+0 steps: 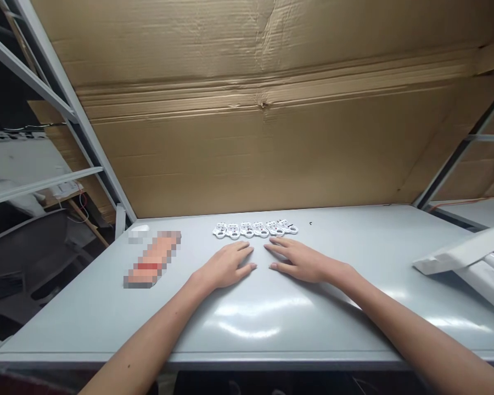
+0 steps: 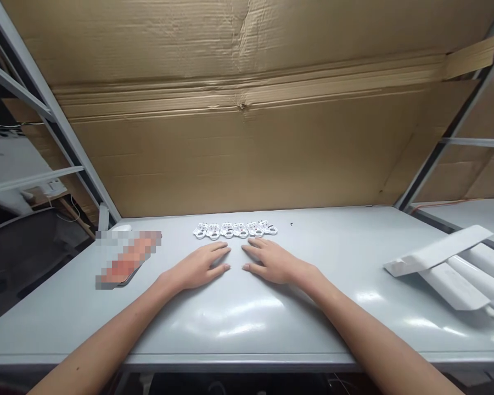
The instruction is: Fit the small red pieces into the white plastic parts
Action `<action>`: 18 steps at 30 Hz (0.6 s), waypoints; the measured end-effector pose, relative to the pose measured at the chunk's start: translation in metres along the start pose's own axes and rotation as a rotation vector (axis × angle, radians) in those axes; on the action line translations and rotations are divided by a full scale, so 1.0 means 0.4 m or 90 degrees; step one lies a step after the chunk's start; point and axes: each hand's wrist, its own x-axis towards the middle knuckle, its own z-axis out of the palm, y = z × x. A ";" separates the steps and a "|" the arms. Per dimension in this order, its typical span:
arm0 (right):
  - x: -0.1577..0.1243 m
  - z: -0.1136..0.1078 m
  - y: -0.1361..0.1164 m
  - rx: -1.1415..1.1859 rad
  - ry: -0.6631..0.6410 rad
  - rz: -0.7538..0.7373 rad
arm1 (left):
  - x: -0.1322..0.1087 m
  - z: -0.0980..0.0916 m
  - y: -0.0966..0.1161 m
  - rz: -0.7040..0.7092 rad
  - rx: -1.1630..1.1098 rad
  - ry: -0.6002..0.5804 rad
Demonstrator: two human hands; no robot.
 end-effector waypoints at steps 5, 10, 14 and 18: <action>-0.002 -0.006 -0.007 -0.001 -0.004 -0.002 | 0.009 0.003 -0.024 -0.007 0.015 0.066; -0.003 -0.008 -0.009 -0.021 -0.019 0.001 | 0.010 0.006 -0.125 -0.158 0.037 0.207; -0.003 -0.005 -0.009 -0.020 -0.017 0.003 | 0.007 0.010 -0.201 -0.212 -0.007 0.208; -0.001 -0.003 -0.012 -0.033 -0.006 -0.005 | 0.011 0.021 -0.223 -0.191 -0.051 0.166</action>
